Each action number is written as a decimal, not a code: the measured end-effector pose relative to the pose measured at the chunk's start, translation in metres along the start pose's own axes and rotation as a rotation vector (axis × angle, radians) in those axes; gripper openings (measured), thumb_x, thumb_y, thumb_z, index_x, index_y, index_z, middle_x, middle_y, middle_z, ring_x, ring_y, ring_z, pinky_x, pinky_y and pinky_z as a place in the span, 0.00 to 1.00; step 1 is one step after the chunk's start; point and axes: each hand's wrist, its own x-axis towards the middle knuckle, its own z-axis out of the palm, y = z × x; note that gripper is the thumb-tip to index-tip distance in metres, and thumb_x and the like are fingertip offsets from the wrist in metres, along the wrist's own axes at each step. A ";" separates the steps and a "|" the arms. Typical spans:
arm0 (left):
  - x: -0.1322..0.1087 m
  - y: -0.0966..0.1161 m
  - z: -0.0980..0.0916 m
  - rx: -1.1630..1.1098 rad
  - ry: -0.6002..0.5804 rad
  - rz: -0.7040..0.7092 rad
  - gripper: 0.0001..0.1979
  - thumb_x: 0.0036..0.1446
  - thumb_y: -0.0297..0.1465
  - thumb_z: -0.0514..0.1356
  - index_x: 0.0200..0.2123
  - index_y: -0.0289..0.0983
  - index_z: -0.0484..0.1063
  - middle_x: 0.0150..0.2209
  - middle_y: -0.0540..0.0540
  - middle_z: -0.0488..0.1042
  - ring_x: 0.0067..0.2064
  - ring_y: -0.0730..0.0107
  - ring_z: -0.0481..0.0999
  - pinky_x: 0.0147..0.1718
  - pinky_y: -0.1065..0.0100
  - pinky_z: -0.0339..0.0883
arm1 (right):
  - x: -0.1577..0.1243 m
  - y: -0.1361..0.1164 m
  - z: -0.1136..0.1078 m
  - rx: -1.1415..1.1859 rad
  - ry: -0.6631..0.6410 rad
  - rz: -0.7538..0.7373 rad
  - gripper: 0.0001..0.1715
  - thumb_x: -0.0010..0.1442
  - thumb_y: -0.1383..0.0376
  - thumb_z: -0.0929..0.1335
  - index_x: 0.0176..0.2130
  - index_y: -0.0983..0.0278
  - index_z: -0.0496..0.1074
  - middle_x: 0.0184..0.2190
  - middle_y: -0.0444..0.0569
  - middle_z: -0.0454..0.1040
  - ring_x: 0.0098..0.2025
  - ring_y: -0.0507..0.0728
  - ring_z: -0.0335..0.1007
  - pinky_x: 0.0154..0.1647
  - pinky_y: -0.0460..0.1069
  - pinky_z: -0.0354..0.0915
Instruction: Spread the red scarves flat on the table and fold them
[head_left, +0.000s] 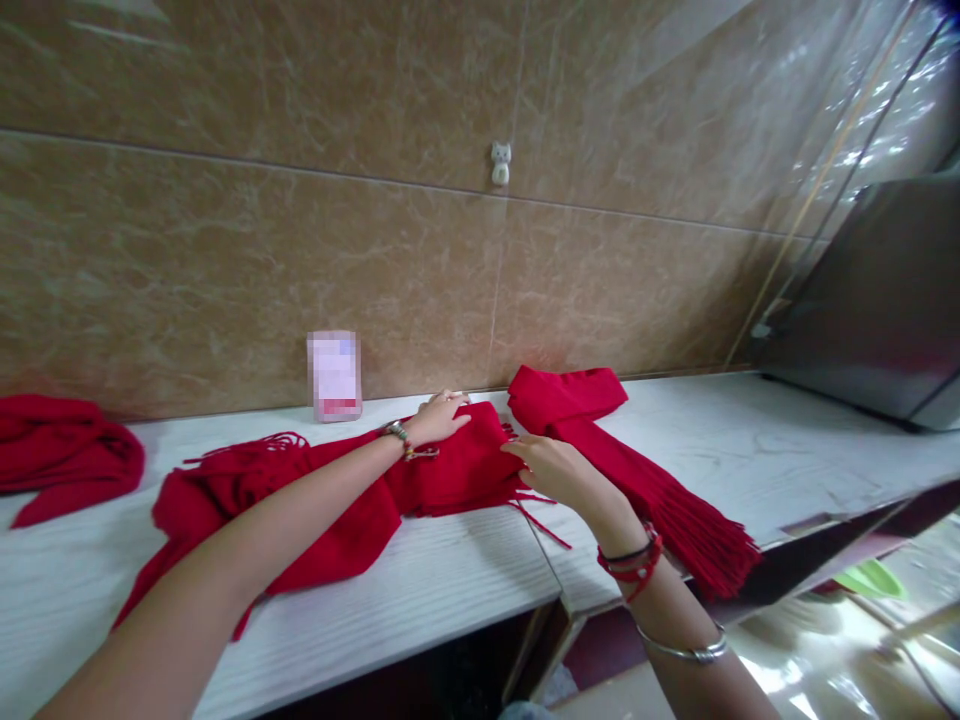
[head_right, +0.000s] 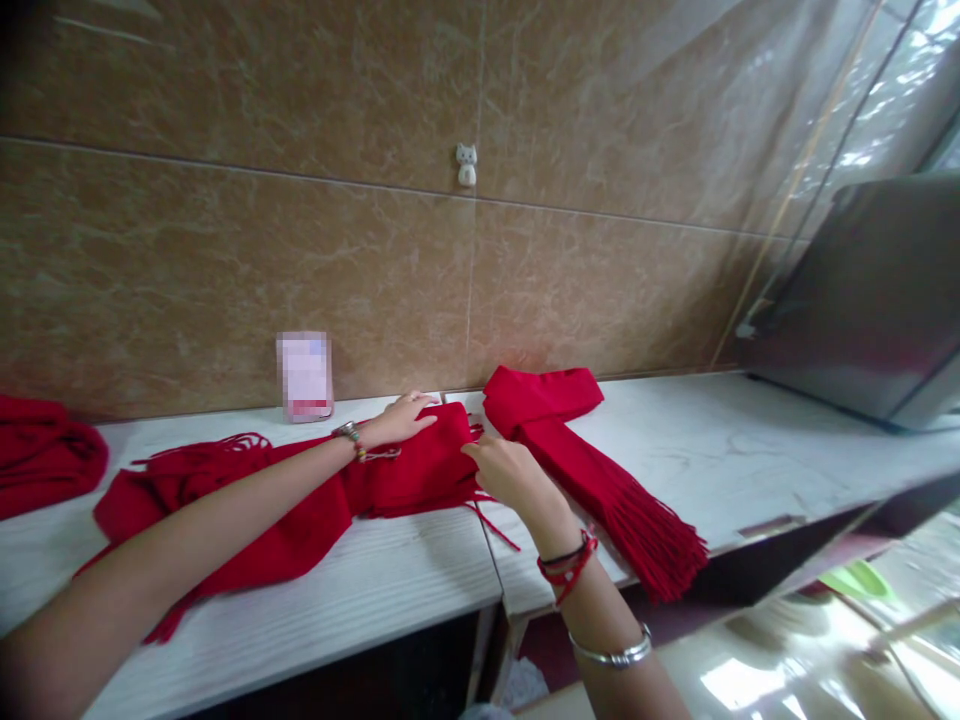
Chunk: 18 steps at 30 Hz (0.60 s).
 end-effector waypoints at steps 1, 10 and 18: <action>-0.017 -0.004 -0.006 0.097 -0.016 -0.001 0.21 0.52 0.38 0.55 0.50 0.39 0.65 0.52 0.40 0.64 0.52 0.59 0.62 0.50 0.62 0.53 | 0.000 0.000 0.002 0.005 0.014 -0.006 0.25 0.52 0.75 0.61 0.49 0.62 0.66 0.42 0.53 0.72 0.42 0.54 0.69 0.39 0.46 0.64; -0.169 -0.057 -0.095 0.593 -0.138 -0.612 0.46 0.38 0.53 0.58 0.60 0.43 0.50 0.61 0.34 0.47 0.58 0.30 0.44 0.47 0.38 0.47 | 0.009 -0.021 0.009 -0.054 0.113 -0.245 0.23 0.54 0.76 0.60 0.50 0.68 0.67 0.52 0.56 0.65 0.57 0.58 0.55 0.54 0.53 0.58; -0.208 -0.087 -0.164 0.525 -0.160 -0.426 0.35 0.45 0.42 0.56 0.56 0.33 0.59 0.50 0.37 0.68 0.50 0.56 0.67 0.49 0.66 0.57 | 0.018 -0.027 0.044 -0.050 -0.056 -0.362 0.29 0.49 0.81 0.58 0.51 0.71 0.66 0.52 0.57 0.64 0.55 0.58 0.58 0.55 0.53 0.57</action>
